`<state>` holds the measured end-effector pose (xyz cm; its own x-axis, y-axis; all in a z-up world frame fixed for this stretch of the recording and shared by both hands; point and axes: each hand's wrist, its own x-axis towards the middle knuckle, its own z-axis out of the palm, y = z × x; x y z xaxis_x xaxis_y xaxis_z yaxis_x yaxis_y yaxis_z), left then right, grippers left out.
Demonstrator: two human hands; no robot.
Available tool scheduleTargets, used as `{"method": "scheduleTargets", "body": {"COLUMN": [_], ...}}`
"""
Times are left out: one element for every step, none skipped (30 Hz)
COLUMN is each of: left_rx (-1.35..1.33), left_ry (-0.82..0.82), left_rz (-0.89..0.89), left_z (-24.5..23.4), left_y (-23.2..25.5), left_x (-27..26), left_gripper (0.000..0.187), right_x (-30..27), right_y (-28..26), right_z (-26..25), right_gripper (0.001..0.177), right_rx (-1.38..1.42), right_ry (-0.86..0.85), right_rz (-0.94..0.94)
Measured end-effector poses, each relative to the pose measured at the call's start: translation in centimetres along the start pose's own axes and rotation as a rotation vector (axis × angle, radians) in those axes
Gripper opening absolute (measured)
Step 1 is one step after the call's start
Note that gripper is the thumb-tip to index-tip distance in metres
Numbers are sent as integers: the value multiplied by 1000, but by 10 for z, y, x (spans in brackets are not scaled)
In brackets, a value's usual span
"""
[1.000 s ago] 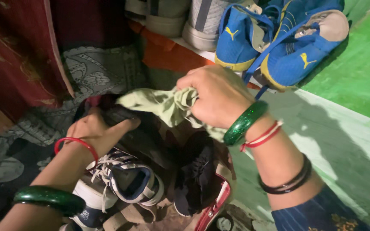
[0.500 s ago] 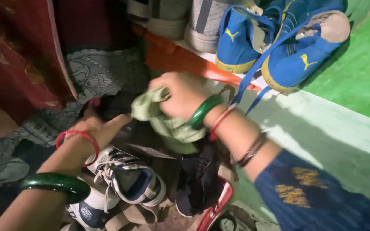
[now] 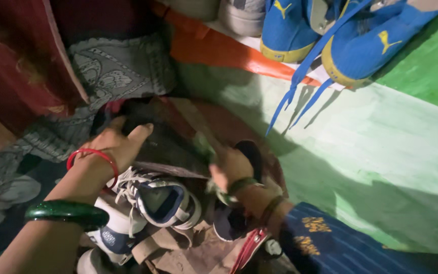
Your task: The person wipes several pairs of shoes with a light green cloth, handling them one at a time. They pick up each shoe, wipe the upper and sole, and place it back on the floor or a nearby shelf.
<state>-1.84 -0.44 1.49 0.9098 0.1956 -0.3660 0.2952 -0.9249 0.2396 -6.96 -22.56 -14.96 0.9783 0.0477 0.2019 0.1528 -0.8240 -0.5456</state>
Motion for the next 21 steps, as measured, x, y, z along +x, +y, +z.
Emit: {"method": "scheduleTargets", "body": {"left_rx": [-4,-7,-19,-30,-39,11,63,114,116,118,111,104,103,102,100,99,95,84,77,71,51], "left_ry": [8,15,23,31,35,38,45,53,44,35,35,36,38,40,14,-11,-34,-28,-22,-16,-6], "left_rz": [18,36,44,51,59,61,65,69,67,65,62,59,51,43,49,54,60,67,75,83,105], "left_z": [2,4,5,5,8,11,12,14,18,21,20,19,15,11,7,4,1,0,0,-1,-2], "left_y": [-1,-2,-4,-5,-6,-7,-6,-5,-4,-3,-1,1,1,0,-1,-2,-2,-1,0,0,0], "left_x": [1,4,9,15,20,25,30,33,32,30,28,26,22,18,13,8,3,-2,-7,-10,-12], "left_gripper": [88,89,89,89,90,91,93,94,94,94,94,94,94,94,101,108,116,118,120,123,128], "right_x": [1,3,6,15,24,28,35,45,45,36,26,15,9,2,-10,-22,-23,-21,-17,-6,9], "right_y": [4,6,5,-6,-26,-48,-72,-93,-105,-105,-102,-94,-82,-67,-48,-27,-5,12,21,25,22], "right_z": [0,-4,-10,-11,-7,-4,-2,-1,-3,-7,-9,-10,-9,-6,-3,-2,-5,-9,-12,-19,-30], "right_gripper": [50,39,31,31,32,31,34,29,25,29,36,45,44,43,42,44,44,44,35,27,36], "right_rx": [22,44,69,224,377,380,384,343,300,335,368,400,279,158,158,157,154,149,132,114,167], "right_ry": [-61,-121,-179,51,280,322,368,386,396,432,467,500,447,392,312,232,75,-81,-71,-61,81], "right_rz": [95,190,283,265,247,223,197,33,-124,-200,-290,-382,-327,-273,-246,-220,-99,22,98,174,83]}}
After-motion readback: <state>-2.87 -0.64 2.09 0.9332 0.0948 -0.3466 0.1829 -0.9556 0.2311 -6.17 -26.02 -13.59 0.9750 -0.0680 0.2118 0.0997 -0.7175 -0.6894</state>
